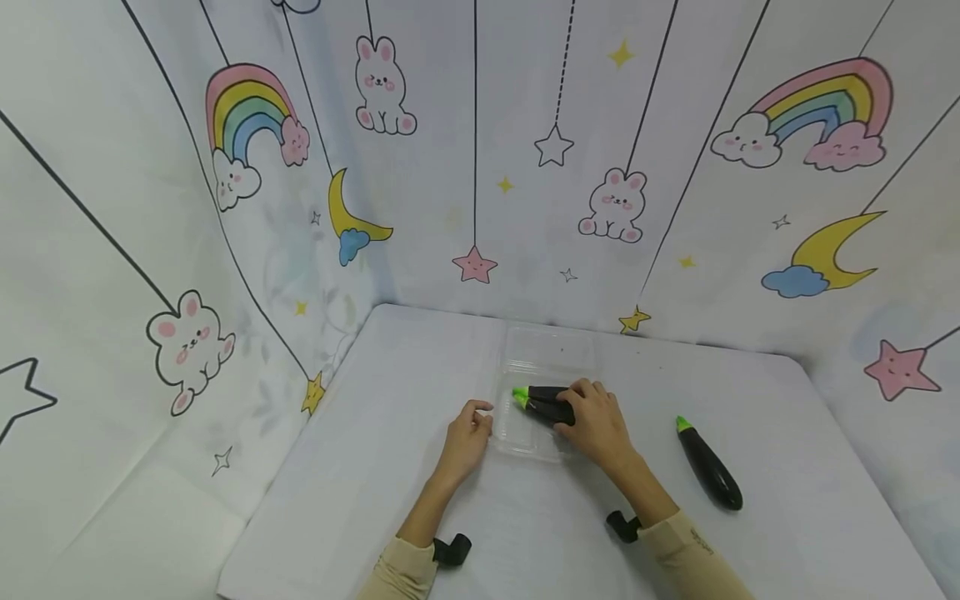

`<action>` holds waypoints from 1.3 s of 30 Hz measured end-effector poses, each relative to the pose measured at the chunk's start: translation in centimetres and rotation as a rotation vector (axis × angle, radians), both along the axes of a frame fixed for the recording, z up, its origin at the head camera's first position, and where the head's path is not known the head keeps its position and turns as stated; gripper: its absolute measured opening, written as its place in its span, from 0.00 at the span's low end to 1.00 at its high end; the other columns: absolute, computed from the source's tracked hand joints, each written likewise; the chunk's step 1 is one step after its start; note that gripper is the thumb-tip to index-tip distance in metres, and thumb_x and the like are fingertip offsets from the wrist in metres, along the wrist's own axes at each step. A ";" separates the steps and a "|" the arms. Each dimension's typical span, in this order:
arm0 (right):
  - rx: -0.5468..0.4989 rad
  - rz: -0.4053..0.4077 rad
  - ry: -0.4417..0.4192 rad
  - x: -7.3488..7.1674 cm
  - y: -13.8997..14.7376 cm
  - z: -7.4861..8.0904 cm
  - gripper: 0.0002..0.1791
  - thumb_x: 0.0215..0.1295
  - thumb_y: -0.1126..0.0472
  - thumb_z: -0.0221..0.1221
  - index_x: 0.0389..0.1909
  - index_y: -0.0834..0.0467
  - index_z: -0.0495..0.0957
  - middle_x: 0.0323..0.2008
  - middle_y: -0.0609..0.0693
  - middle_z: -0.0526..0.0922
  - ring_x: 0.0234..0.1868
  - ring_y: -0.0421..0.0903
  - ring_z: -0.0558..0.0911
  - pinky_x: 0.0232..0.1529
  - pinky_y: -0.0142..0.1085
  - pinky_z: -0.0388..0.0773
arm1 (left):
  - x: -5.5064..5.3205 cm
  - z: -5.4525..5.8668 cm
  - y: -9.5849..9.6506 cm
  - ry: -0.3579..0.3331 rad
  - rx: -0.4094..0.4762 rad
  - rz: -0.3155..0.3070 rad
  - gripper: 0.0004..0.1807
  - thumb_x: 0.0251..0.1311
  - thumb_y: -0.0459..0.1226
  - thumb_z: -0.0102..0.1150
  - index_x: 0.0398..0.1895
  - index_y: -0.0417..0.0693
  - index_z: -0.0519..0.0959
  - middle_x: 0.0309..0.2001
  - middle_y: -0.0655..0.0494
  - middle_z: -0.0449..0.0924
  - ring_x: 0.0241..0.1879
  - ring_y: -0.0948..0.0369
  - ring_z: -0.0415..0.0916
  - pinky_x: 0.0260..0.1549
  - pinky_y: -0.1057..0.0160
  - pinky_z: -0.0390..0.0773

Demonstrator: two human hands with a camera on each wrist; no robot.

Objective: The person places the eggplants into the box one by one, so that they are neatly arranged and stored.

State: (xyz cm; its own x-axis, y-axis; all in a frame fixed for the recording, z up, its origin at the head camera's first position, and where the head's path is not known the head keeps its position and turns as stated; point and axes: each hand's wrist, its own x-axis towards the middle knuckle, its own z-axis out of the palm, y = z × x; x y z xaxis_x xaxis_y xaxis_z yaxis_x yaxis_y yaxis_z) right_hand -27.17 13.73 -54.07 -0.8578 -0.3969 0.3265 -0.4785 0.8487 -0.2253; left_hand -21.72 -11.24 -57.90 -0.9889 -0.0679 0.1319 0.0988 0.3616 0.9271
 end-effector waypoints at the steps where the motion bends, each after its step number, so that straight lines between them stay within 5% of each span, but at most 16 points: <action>1: -0.008 -0.001 0.000 0.1 0.1 0.1 0.28 0.49 0.54 0.82 0.52 0.56 0.86 0.53 0.54 0.80 0.51 0.56 0.77 0.49 0.53 0.74 | 0.0 0.0 0.0 0.002 -0.004 0.000 0.14 0.76 0.35 0.51 0.59 0.40 0.77 0.37 0.45 0.83 0.28 0.65 0.74 0.28 0.67 0.74; 19: -0.254 -0.068 0.134 1.6 2.6 0.4 0.25 0.51 0.52 0.81 0.48 0.57 0.88 0.50 0.55 0.83 0.52 0.57 0.80 0.52 0.57 0.76 | 0.2 -0.1 0.2 -0.008 -0.006 0.009 0.14 0.77 0.35 0.51 0.60 0.41 0.77 0.33 0.54 0.80 0.28 0.64 0.74 0.28 0.66 0.74; 28: -0.360 -0.109 0.256 2.1 4.0 0.8 0.24 0.50 0.53 0.82 0.46 0.58 0.88 0.46 0.54 0.84 0.44 0.55 0.80 0.42 0.51 0.75 | 0.1 0.1 0.3 -0.009 0.002 0.000 0.14 0.78 0.35 0.49 0.60 0.41 0.76 0.33 0.54 0.80 0.28 0.63 0.74 0.28 0.66 0.73; 39: -0.396 -0.325 0.126 2.9 6.1 0.6 0.22 0.55 0.58 0.79 0.51 0.58 0.86 0.54 0.59 0.83 0.56 0.62 0.80 0.50 0.59 0.79 | 0.2 0.1 0.3 -0.021 0.007 0.007 0.14 0.77 0.35 0.50 0.60 0.43 0.77 0.33 0.54 0.80 0.28 0.64 0.74 0.27 0.67 0.73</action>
State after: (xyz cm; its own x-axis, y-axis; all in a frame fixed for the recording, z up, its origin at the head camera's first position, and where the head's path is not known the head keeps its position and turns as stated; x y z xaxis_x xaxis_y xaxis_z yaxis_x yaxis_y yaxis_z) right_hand -24.27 19.86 -53.42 -0.8605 0.0581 0.5061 -0.2486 0.8192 -0.5168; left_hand -21.50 -10.97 -57.84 -0.9909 -0.0756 0.1111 0.0773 0.3557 0.9314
